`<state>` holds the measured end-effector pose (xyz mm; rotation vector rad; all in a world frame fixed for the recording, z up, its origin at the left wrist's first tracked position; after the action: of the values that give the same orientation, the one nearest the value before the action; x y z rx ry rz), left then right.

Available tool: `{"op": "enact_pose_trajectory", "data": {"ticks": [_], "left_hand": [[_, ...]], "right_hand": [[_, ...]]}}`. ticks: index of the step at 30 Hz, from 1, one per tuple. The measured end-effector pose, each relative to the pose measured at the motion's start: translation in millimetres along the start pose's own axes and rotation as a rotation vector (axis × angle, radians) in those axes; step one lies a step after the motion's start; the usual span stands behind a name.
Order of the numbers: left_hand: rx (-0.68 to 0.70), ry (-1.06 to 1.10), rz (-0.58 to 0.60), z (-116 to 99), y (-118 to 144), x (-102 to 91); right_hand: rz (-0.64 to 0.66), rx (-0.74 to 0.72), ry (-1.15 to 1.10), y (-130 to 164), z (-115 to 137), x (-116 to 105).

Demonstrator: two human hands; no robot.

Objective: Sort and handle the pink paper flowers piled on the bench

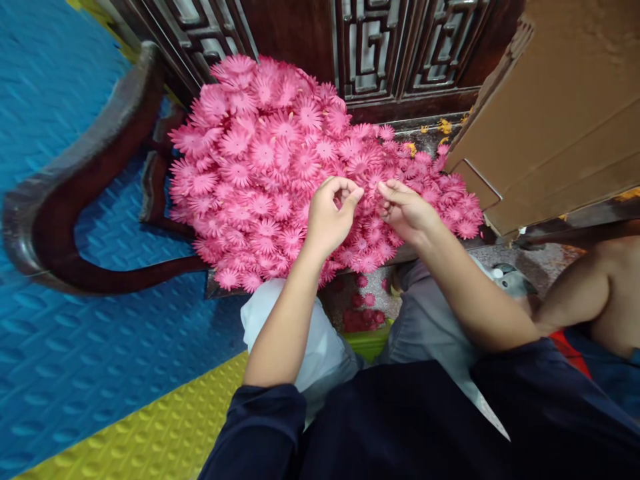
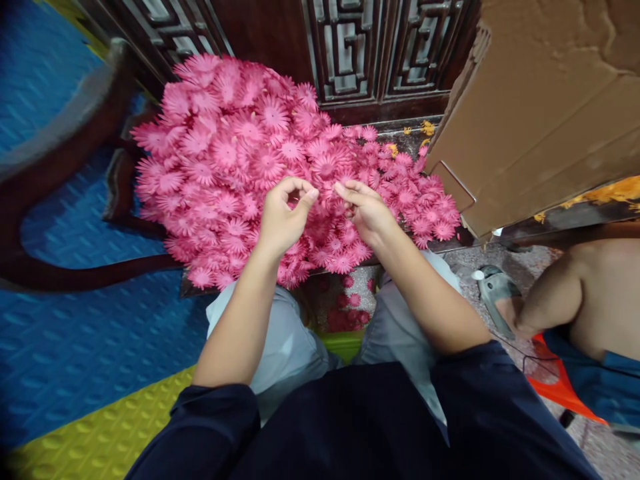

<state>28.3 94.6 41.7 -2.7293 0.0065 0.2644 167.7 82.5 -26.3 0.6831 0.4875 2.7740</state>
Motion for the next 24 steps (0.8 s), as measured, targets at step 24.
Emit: {"op": "enact_pose_trajectory", "data": {"ticks": [24], "left_hand": [[-0.021,-0.576,-0.622,3.1,-10.0,-114.5]], "right_hand": [[-0.018,-0.18,0.189,-16.0,35.3,-28.7]]}}
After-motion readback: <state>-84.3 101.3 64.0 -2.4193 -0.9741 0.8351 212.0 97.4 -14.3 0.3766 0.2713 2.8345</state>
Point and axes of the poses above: each hand's wrist, its own y-axis away from the middle knuckle, its own x-axis out of the palm, z = x × y, the point moved 10 cm from there along -y, towards the middle knuckle, and after that the axes turned 5 degrees about -z, right-handed, at the moved point
